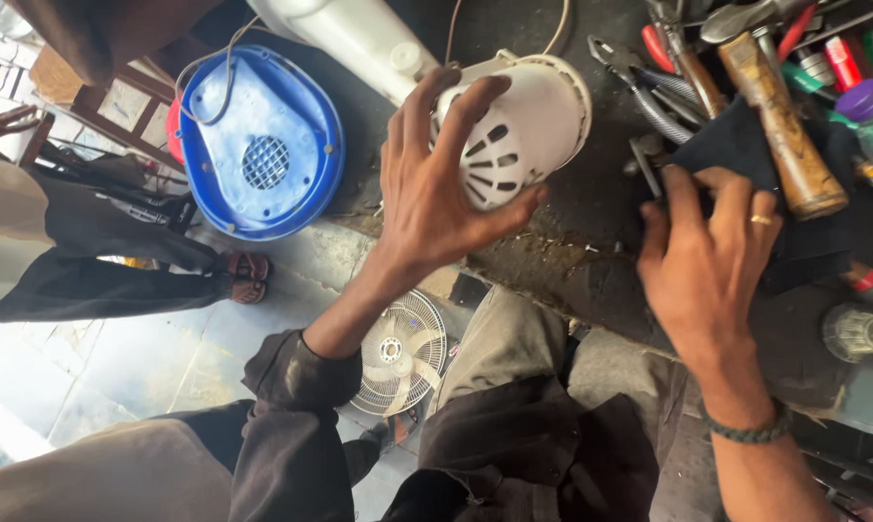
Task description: The person disassembles a white electric fan motor housing using a screwdriver. They remove the outer casing to expose the internal motor components and continue to unscrew fasteners to further dismantle the unit.
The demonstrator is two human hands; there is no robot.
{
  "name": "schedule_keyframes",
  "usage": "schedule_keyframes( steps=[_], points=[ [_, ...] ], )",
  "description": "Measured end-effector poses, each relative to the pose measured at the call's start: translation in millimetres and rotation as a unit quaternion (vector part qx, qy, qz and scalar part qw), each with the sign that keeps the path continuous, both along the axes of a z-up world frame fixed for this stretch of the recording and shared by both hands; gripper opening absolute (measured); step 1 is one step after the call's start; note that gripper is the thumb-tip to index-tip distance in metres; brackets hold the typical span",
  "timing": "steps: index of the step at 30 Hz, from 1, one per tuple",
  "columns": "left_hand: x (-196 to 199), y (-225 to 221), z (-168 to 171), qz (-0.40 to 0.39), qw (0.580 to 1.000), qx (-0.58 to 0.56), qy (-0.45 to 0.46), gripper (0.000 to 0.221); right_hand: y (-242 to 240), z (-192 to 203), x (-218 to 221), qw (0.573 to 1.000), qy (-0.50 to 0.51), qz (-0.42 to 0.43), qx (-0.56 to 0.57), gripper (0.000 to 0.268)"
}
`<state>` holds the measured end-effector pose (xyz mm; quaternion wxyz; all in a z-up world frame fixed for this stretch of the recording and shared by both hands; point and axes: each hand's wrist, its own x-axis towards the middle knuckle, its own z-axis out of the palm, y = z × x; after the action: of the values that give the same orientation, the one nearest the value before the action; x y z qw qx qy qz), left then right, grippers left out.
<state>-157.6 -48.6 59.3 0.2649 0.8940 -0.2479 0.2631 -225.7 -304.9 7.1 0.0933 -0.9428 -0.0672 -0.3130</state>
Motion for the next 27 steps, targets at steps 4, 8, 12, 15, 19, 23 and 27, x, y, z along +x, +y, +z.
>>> schedule_keyframes(
  steps=[4, 8, 12, 15, 19, 23, 27],
  points=[
    [-3, -9, -5, 0.023, 0.999, -0.011, -0.028, 0.084, 13, 9, -4, 0.992, 0.016, 0.064, 0.11, 0.032],
    [-11, -12, -4, 0.03, 0.999, -0.012, -0.034, 0.078, 38, 17, 0, 0.965, 0.013, 0.135, 0.225, 0.035],
    [-16, -12, -3, 0.037, 0.999, -0.009, -0.024, 0.079, 61, 21, 13, 0.913, 0.05, 0.191, 0.357, 0.038],
    [-20, -2, 0, 0.013, 1.0, 0.02, 0.017, 0.09, 76, 18, 19, 0.891, -0.005, 0.217, 0.398, 0.032],
    [-18, 16, 4, -0.056, 0.996, 0.046, 0.054, 0.113, 82, 17, 19, 0.872, -0.028, 0.225, 0.434, 0.022],
    [-14, 20, -1, -0.052, 0.997, 0.044, 0.026, 0.106, 72, 20, 23, 0.89, -0.044, 0.26, 0.371, 0.018],
    [-9, 17, -5, -0.048, 0.998, 0.046, -0.013, 0.1, 64, 25, 30, 0.878, 0.026, 0.261, 0.4, 0.012]
  ],
)
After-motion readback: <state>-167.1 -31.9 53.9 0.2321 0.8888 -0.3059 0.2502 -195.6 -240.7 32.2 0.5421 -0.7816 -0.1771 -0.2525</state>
